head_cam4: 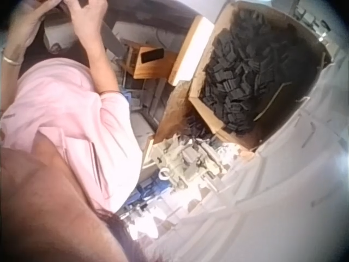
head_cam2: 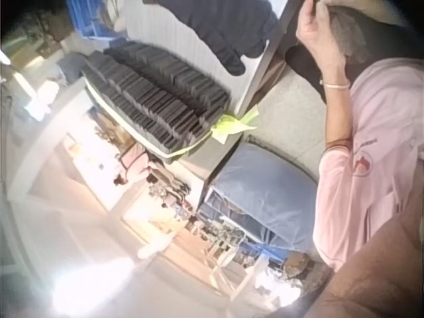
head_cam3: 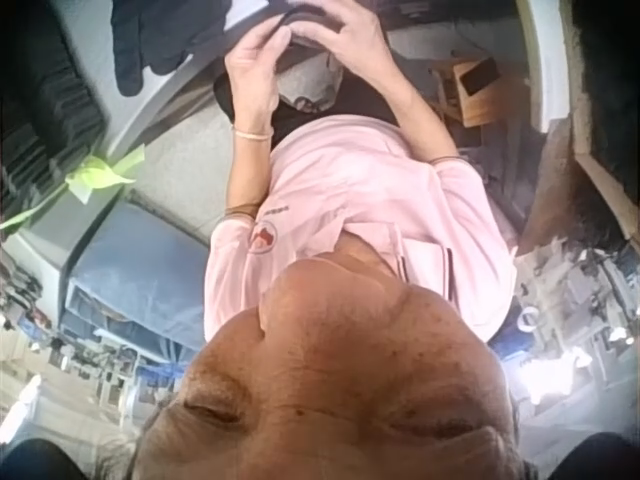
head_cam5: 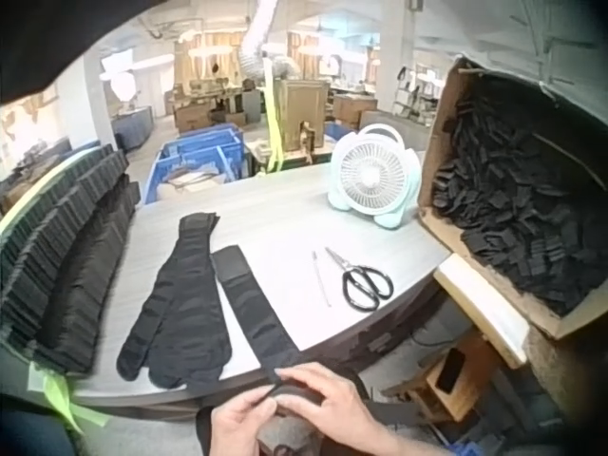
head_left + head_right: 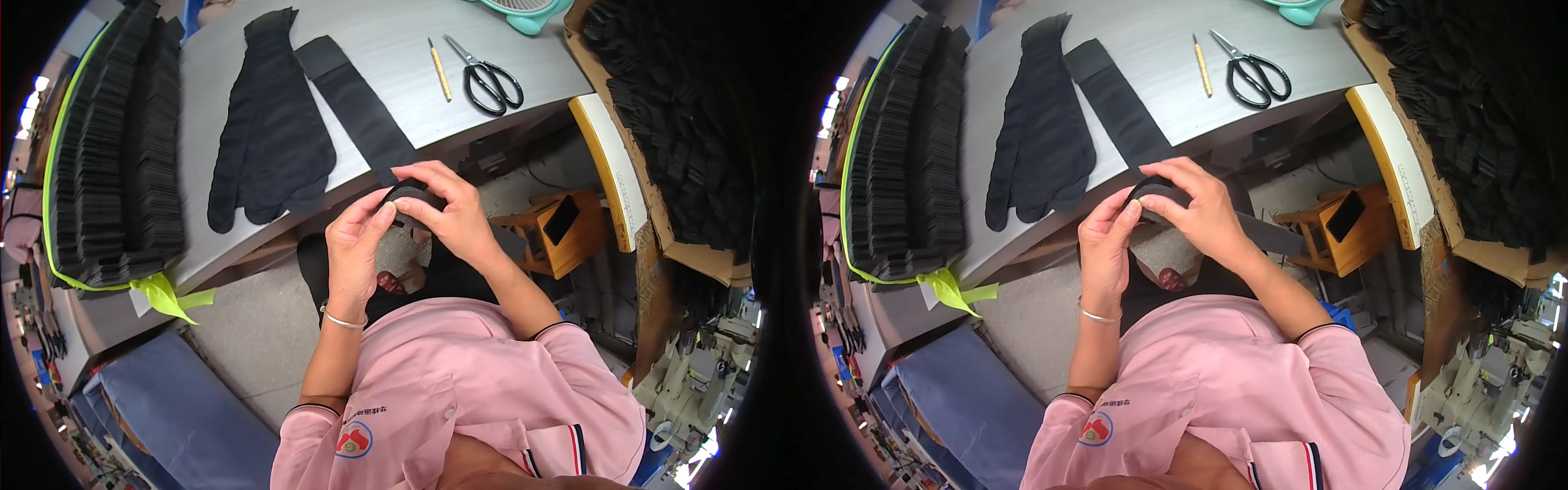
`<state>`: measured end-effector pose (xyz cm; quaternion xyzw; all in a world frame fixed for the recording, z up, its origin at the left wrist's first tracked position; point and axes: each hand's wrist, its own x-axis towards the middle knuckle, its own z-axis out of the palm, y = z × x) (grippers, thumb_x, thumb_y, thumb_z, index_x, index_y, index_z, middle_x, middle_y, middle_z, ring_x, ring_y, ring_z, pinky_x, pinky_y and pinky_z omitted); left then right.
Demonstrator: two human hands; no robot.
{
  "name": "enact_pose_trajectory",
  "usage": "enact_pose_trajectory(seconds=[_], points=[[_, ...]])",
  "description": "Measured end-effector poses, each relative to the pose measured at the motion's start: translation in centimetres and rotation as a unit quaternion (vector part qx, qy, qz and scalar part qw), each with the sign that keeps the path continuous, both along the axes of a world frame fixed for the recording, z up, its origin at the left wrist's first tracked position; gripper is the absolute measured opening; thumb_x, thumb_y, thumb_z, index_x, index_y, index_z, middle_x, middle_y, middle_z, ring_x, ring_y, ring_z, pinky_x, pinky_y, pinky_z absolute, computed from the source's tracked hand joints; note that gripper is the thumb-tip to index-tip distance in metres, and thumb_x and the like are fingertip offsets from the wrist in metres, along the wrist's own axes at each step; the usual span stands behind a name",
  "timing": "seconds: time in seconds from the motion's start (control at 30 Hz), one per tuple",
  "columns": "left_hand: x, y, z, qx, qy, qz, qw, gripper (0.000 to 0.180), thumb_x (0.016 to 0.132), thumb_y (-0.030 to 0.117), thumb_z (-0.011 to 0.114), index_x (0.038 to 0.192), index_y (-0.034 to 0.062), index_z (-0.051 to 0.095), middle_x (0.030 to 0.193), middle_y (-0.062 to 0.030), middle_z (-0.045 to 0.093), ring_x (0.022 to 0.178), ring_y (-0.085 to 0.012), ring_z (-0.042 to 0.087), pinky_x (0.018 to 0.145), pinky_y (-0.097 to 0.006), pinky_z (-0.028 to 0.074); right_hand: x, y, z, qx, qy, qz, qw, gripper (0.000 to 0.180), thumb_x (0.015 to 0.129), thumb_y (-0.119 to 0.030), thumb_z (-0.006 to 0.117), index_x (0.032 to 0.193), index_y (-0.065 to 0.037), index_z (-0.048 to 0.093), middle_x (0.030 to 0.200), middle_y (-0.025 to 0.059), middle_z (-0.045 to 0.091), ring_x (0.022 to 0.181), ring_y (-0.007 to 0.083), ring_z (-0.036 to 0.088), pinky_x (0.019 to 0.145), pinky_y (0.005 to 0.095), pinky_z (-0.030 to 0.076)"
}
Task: Assembling glove components by sliding fabric sleeves over internal padding inserts and stacking the completed pieces on a workbench.
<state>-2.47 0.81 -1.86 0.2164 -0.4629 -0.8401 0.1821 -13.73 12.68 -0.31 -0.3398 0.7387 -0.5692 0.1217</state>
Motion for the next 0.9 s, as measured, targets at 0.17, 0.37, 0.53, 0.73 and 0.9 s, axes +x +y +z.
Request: enact_pose_trajectory(seconds=[0.17, 0.37, 0.53, 0.73, 0.9], points=[[-0.2, -0.3, 0.0, -0.008, -0.006, 0.007, 1.0, 0.031, 0.091, 0.003, 0.068, 0.121, -0.0027, 0.065, 0.108, -0.007, 0.07, 0.094, -0.0085, 0.064, 0.083, -0.023, 0.051, -0.4, 0.2, -1.2, 0.006, -0.072, 0.013, 0.997, 0.021, 0.087, -0.005, 0.073, 0.106, 0.001, 0.065, 0.091, 0.0031, 0.067, 0.073, 0.0074, 0.065, 0.058, 0.0216, 0.053], [-0.2, -0.2, -0.5, -0.001, -0.017, 0.035, 0.999, 0.032, 0.089, 0.001, 0.07, 0.121, -0.0035, 0.064, 0.106, -0.0075, 0.07, 0.094, -0.0096, 0.064, 0.086, -0.023, 0.051, -0.1, -0.3, -0.6, -0.016, -0.209, 0.038, 0.977, 0.016, 0.09, -0.007, 0.071, 0.103, 0.001, 0.066, 0.085, 0.0029, 0.068, 0.074, 0.0053, 0.062, 0.061, 0.0208, 0.051], [-0.5, 0.6, -0.6, -0.035, -0.015, 0.064, 0.997, 0.033, 0.092, 0.004, 0.068, 0.124, -0.0029, 0.063, 0.104, -0.0068, 0.07, 0.092, -0.0094, 0.064, 0.084, -0.023, 0.052, 0.0, -0.1, -1.2, 0.016, -0.128, 0.015, 0.992, 0.016, 0.089, -0.006, 0.072, 0.102, 0.0, 0.066, 0.084, 0.0016, 0.067, 0.074, 0.0048, 0.061, 0.063, 0.0199, 0.049], [-0.3, -1.5, -1.9, 0.108, -0.011, -0.034, 0.993, 0.02, 0.097, 0.016, 0.064, 0.11, 0.0011, 0.065, 0.096, -0.003, 0.069, 0.08, -0.0073, 0.061, 0.072, -0.02, 0.05, -0.7, 0.4, 0.7, 0.042, -0.146, 0.075, 0.985, 0.018, 0.085, -0.009, 0.074, 0.097, 0.001, 0.066, 0.084, 0.0024, 0.062, 0.076, 0.0086, 0.061, 0.069, 0.0249, 0.049], [-0.7, -2.0, -2.4, 0.161, 0.012, -0.136, 0.977, 0.018, 0.096, 0.016, 0.066, 0.107, 0.0026, 0.065, 0.093, -0.0012, 0.067, 0.078, -0.0063, 0.059, 0.072, -0.02, 0.049, -1.1, 1.1, -0.4, -0.001, -0.03, 0.089, 0.996, 0.021, 0.081, -0.007, 0.076, 0.097, -0.001, 0.065, 0.089, 0.003, 0.06, 0.075, 0.008, 0.059, 0.065, 0.0251, 0.047]])
